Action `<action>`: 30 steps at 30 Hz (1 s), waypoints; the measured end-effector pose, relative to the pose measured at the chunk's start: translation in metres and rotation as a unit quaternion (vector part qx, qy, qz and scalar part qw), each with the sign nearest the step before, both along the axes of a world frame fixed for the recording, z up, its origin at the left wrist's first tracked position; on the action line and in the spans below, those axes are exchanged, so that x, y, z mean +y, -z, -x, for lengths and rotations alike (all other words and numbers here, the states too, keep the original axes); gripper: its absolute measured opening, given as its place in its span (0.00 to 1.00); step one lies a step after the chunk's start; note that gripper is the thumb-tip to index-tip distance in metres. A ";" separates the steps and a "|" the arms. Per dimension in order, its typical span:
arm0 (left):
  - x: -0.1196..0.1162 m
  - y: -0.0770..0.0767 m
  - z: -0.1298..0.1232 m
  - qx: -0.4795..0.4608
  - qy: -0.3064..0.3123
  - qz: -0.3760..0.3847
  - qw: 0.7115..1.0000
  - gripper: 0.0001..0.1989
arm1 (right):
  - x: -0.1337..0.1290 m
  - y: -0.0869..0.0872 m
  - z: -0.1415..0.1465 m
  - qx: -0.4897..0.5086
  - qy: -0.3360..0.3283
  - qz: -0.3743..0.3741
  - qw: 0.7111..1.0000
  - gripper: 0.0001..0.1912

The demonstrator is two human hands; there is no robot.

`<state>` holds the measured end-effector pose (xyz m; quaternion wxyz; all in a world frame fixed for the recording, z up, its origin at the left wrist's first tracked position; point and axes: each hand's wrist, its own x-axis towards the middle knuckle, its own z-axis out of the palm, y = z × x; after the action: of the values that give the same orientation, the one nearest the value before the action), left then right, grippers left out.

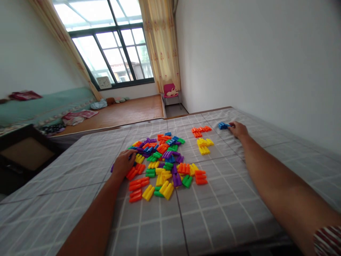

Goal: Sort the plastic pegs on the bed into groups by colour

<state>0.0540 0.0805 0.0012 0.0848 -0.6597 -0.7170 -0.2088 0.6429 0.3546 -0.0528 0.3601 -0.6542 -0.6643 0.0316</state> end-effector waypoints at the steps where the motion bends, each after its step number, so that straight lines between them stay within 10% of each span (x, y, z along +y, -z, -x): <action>1: -0.001 -0.001 -0.002 -0.006 0.000 -0.001 1.000 0.20 | 0.000 -0.001 0.000 0.006 0.007 -0.007 1.000 0.14; 9: -0.005 -0.006 -0.013 -0.018 0.056 0.010 0.998 0.20 | -0.027 -0.061 0.045 0.019 -0.015 -0.144 0.989 0.18; 13: -0.007 -0.004 -0.013 -0.014 0.058 0.028 0.998 0.18 | -0.063 -0.088 0.130 -0.008 -0.256 -0.075 0.964 0.16; 18: -0.005 0.000 -0.012 -0.025 0.046 0.023 0.998 0.17 | -0.102 -0.086 0.228 -0.153 -0.527 -0.053 0.834 0.20; 25: -0.008 -0.004 -0.015 -0.017 0.046 0.031 0.998 0.17 | -0.102 -0.076 0.278 -0.210 -0.534 0.013 0.819 0.16; 30: -0.009 -0.004 -0.016 -0.019 0.050 0.025 0.998 0.17 | -0.095 -0.083 0.255 -0.093 -0.485 0.007 0.869 0.16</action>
<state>0.0695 0.0720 0.0054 0.0445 -0.6924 -0.6896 -0.2073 0.3880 0.2594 0.0299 0.2317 -0.2517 -0.9283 0.1459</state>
